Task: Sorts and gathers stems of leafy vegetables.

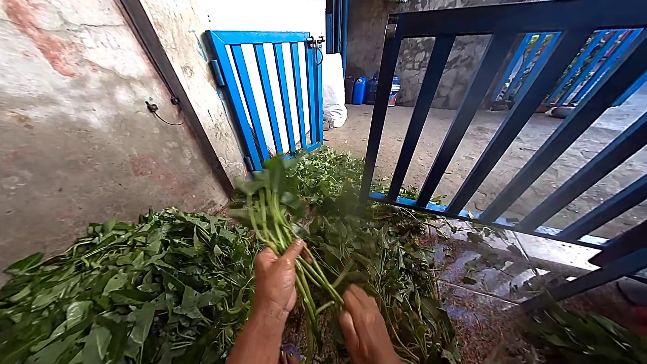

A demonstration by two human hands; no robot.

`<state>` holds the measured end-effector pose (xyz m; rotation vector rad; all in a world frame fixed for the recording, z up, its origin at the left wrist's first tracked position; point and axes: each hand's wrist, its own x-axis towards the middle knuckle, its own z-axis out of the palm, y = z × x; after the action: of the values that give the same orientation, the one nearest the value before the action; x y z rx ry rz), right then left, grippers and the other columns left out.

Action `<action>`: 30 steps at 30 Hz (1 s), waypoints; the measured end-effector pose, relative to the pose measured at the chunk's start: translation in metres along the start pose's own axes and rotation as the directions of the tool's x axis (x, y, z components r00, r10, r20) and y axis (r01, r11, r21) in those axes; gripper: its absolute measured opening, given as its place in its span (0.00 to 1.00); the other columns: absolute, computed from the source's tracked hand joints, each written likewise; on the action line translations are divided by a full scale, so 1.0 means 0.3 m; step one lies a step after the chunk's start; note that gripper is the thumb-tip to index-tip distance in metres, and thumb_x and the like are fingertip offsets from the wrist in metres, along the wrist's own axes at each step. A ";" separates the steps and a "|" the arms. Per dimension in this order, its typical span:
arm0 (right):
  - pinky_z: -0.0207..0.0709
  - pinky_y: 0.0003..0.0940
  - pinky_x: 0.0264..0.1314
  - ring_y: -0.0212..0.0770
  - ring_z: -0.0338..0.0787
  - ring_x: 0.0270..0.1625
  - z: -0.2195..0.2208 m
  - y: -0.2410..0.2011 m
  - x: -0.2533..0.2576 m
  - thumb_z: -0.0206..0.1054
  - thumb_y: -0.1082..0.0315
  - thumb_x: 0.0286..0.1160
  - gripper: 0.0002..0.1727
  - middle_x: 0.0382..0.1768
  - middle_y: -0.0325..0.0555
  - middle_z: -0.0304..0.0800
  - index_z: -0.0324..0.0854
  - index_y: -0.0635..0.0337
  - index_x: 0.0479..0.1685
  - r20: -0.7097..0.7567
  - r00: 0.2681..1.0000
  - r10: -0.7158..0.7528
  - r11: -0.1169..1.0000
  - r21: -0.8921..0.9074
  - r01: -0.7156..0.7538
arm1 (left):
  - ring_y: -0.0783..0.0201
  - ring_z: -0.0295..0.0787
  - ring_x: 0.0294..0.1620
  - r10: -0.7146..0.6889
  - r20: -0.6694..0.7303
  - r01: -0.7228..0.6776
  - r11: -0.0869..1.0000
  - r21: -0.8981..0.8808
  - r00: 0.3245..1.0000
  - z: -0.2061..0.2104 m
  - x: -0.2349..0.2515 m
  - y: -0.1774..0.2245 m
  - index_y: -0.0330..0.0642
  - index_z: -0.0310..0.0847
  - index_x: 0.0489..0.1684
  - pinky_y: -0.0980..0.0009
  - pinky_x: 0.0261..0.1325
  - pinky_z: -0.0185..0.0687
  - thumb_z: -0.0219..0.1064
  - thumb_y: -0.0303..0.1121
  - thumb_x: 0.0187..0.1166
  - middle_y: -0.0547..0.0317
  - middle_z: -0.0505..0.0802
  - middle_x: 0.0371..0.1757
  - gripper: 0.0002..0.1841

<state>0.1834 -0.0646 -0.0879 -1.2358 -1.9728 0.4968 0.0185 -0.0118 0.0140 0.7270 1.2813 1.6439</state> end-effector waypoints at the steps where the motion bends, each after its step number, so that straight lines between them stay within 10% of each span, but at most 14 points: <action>1: 0.82 0.57 0.47 0.57 0.91 0.48 0.016 0.026 -0.072 0.45 0.58 0.86 0.26 0.40 0.56 0.89 0.86 0.65 0.34 0.045 0.999 0.021 1.000 -0.017 -0.020 | 0.58 0.92 0.26 0.029 -0.054 -0.029 1.000 0.000 0.998 -0.019 0.014 0.017 0.29 0.79 0.49 0.63 0.34 0.92 0.65 0.21 0.82 0.48 0.92 0.29 0.05; 3: 0.80 0.64 0.57 0.64 0.90 0.58 0.019 0.080 -0.205 0.51 0.62 0.85 0.22 0.50 0.65 0.90 0.88 0.70 0.44 0.360 0.910 0.205 0.979 -0.079 -0.189 | 0.61 0.92 0.30 0.079 -0.124 -0.080 0.997 0.002 0.989 -0.063 0.037 0.052 0.33 0.80 0.53 0.64 0.36 0.92 0.66 0.23 0.82 0.52 0.93 0.33 0.07; 6: 0.73 0.75 0.70 0.73 0.76 0.77 0.016 0.196 -0.256 0.61 0.46 0.85 0.28 0.72 0.70 0.79 0.85 0.62 0.66 0.758 0.419 0.499 0.863 -0.394 -0.316 | 0.63 0.91 0.27 0.127 -0.201 -0.129 0.992 0.004 0.971 -0.103 0.048 0.089 0.35 0.81 0.47 0.69 0.30 0.89 0.66 0.23 0.82 0.54 0.93 0.31 0.03; 7: 0.73 0.77 0.67 0.74 0.78 0.75 0.022 0.239 -0.258 0.66 0.44 0.81 0.29 0.71 0.72 0.80 0.87 0.61 0.63 0.751 0.386 0.536 0.841 -0.436 -0.320 | 0.63 0.92 0.26 0.128 -0.214 -0.131 0.991 0.002 0.968 -0.106 0.044 0.094 0.35 0.81 0.46 0.69 0.29 0.90 0.66 0.23 0.82 0.54 0.93 0.30 0.02; 11: 0.81 0.66 0.64 0.66 0.87 0.65 0.029 0.373 -0.138 0.62 0.59 0.81 0.19 0.67 0.66 0.83 0.86 0.63 0.59 0.426 0.544 0.723 0.687 -0.525 -0.502 | 0.57 0.97 0.33 0.036 -0.208 -0.051 0.996 -0.068 0.978 -0.095 0.027 0.092 0.33 0.77 0.54 0.64 0.38 0.95 0.64 0.20 0.82 0.48 0.96 0.39 0.07; 23: 0.80 0.62 0.66 0.58 0.87 0.71 0.087 0.487 0.007 0.61 0.50 0.79 0.26 0.67 0.60 0.87 0.86 0.64 0.58 0.184 0.427 0.885 0.441 -0.622 -0.647 | 0.54 0.95 0.30 -0.163 -0.122 0.143 0.978 -0.153 0.979 -0.053 0.009 0.084 0.32 0.77 0.57 0.59 0.35 0.95 0.66 0.17 0.78 0.44 0.93 0.37 0.12; 30: 0.84 0.61 0.57 0.60 0.94 0.49 -0.081 0.456 -0.047 0.51 0.66 0.87 0.19 0.45 0.62 0.92 0.83 0.70 0.59 -0.235 0.709 0.665 0.715 -0.075 -0.695 | 0.54 0.95 0.30 -0.146 -0.120 0.127 0.980 -0.152 0.982 -0.044 0.009 0.074 0.33 0.78 0.55 0.59 0.34 0.95 0.65 0.17 0.79 0.46 0.93 0.37 0.11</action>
<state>0.2872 -0.0156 -0.1674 -2.0537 -1.3505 0.5514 -0.0004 -0.0162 0.0312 0.4399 1.2599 1.6736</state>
